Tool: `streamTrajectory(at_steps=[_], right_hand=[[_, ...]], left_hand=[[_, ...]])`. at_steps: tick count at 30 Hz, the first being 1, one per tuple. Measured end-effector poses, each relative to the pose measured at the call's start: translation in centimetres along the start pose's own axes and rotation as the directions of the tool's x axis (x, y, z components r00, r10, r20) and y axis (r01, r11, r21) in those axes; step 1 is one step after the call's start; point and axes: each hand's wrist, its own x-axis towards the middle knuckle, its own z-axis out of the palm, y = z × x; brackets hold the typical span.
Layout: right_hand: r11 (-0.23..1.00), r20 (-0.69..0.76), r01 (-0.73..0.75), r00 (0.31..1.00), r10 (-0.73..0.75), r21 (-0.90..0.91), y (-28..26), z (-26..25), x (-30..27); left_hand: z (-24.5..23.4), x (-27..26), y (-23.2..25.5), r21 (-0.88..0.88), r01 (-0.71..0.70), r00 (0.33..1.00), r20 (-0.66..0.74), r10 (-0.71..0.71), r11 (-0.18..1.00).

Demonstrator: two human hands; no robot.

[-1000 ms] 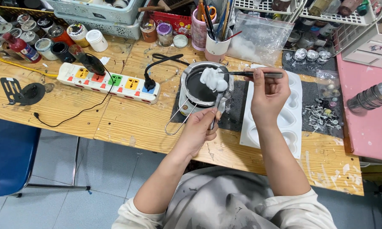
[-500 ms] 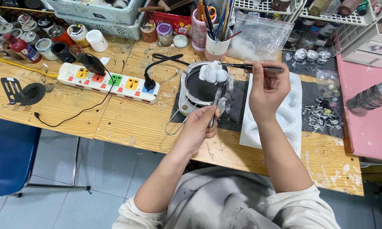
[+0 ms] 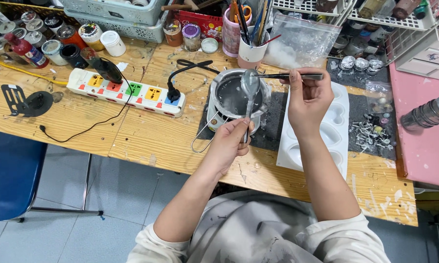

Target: Melting and stirring wax in a heating pot at a workbench for candle making.

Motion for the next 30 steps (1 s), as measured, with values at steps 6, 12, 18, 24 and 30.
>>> streamTrajectory(at_steps=[6, 12, 18, 24, 30], right_hand=[[0.998, 0.014, 0.026, 1.0, -0.025, -0.06, -1.3, -0.8, 0.0], [0.994, 0.038, 0.093, 0.995, -0.091, -0.064, -3.1, -2.4, -0.2], [0.996, 0.008, 0.064, 0.998, -0.063, -0.069, -2.6, -3.3, -0.7], [0.998, -0.054, 0.048, 0.997, -0.05, -0.051, -2.3, -6.5, -1.7], [0.997, -0.205, -0.01, 0.979, -0.006, -0.08, -2.0, -10.5, -2.8]], left_hand=[[0.4, -0.5, -0.2, 0.044, 0.007, 0.999, -0.039, -0.005, 0.999], [0.4, -1.8, 1.4, 0.21, 0.074, 0.997, -0.051, -0.064, 0.975], [2.3, -4.0, 5.1, 0.882, -0.077, 0.95, -0.078, 0.303, 0.466], [1.8, -3.1, 3.6, 0.986, -0.056, 0.888, -0.022, 0.46, 0.155], [2.2, -3.1, 3.9, 1.0, -0.016, 0.903, 0.005, 0.43, 0.021]])
